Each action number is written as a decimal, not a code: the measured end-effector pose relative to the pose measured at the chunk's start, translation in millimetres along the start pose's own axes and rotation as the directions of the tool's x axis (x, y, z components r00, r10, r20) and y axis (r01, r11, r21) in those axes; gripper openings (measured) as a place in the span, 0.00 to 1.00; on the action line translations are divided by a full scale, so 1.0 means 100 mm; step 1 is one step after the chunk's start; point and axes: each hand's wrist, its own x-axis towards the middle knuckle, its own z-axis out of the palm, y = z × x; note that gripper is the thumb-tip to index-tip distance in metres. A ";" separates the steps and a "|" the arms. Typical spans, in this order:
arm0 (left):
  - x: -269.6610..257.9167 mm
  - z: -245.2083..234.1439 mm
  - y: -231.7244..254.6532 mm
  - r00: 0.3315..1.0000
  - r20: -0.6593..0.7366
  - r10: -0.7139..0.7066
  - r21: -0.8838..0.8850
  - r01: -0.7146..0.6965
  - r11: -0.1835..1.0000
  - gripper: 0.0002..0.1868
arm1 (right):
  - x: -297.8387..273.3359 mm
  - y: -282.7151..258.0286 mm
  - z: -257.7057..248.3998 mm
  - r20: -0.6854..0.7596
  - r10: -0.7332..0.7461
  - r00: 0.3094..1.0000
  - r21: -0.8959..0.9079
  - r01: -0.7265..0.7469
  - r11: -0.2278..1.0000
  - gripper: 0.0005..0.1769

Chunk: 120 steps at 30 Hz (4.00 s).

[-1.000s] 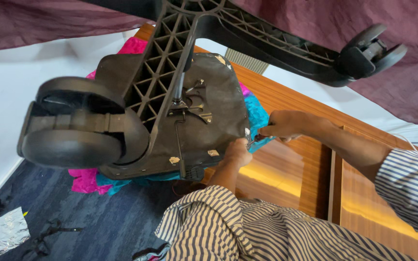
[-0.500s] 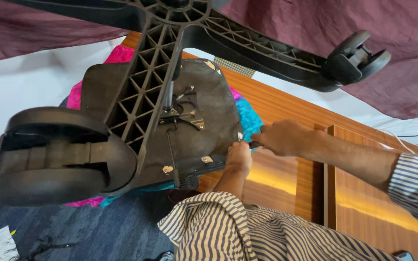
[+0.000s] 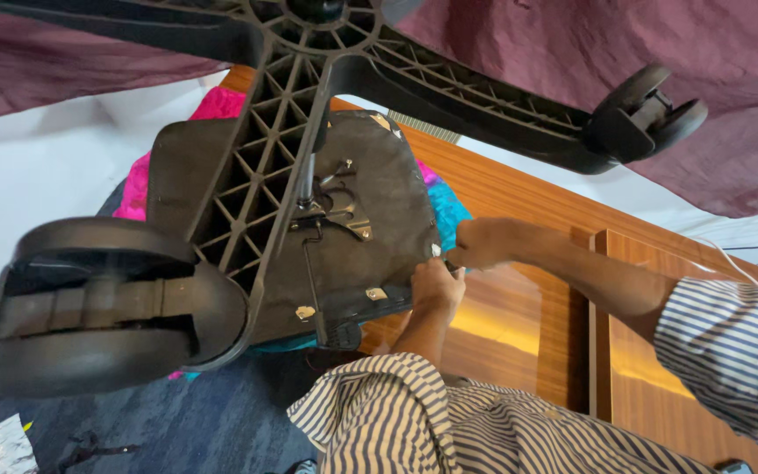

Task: The person uses a screwdriver to remove screws from the underside of an overturned office chair. They repeatedly unscrew fasteners around the base and central column while the chair remains upside down on a wooden surface.

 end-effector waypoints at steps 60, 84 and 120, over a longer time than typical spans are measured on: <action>-0.34 -0.33 0.29 0.926 -0.228 0.300 -0.173 -0.342 0.924 0.12 | 0.15 0.32 -0.04 0.345 0.100 0.933 0.348 -0.226 0.910 0.27; -0.26 -0.29 0.21 0.904 -0.119 0.411 -0.158 -0.426 0.891 0.11 | -0.20 0.13 -0.18 0.112 -0.109 0.988 -0.126 0.123 0.984 0.27; -0.37 -0.46 0.17 0.826 -0.236 0.512 -0.138 -0.550 0.823 0.09 | -0.20 0.14 -0.10 0.188 0.214 0.959 0.256 -0.258 0.932 0.36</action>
